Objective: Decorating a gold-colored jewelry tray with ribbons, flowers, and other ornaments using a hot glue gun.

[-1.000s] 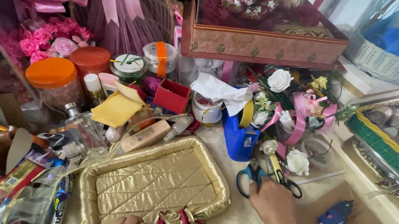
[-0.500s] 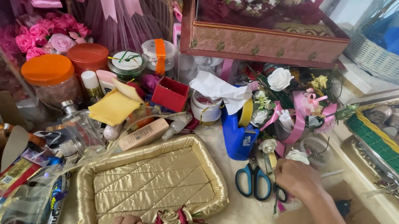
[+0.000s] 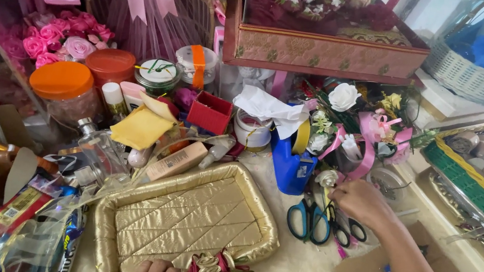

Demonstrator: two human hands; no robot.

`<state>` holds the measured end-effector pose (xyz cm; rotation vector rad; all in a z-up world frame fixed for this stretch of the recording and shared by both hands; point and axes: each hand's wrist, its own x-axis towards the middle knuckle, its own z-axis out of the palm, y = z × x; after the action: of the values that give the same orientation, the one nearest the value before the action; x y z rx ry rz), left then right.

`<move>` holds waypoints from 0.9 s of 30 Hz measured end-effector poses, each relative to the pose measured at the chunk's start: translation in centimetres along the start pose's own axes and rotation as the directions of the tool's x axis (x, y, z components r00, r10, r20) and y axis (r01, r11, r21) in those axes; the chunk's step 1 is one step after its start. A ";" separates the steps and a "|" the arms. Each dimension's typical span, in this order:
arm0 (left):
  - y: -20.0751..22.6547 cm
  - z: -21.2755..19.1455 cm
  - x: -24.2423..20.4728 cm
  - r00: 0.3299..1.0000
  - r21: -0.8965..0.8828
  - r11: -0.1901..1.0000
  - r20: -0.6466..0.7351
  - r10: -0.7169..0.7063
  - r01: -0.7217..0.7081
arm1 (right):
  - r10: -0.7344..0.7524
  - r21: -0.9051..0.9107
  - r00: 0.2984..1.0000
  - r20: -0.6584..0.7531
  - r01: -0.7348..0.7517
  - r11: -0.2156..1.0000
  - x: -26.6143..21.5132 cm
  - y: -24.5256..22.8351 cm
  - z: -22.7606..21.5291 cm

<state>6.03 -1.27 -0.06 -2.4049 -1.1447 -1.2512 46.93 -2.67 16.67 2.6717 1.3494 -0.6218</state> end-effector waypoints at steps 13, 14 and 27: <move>-1.4 -1.1 -1.3 0.867 -0.014 0.998 0.495 -0.048 0.063 | 0.073 -0.205 0.996 -0.041 -0.080 0.975 -6.6 -3.6 -2.3; -1.9 -1.1 -1.7 0.774 -0.085 0.991 0.632 -0.025 0.101 | 0.029 -0.191 0.997 -0.075 -0.042 0.981 -7.8 -4.1 -2.4; -1.1 -3.7 0.4 0.894 -0.234 0.969 0.414 0.172 -0.078 | -0.859 -0.459 0.483 -0.173 0.732 0.504 -8.4 -6.2 13.8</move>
<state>3.13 -2.12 2.41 -2.9694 -0.9689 -0.8560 33.18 -8.72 8.04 1.7711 2.5950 0.1562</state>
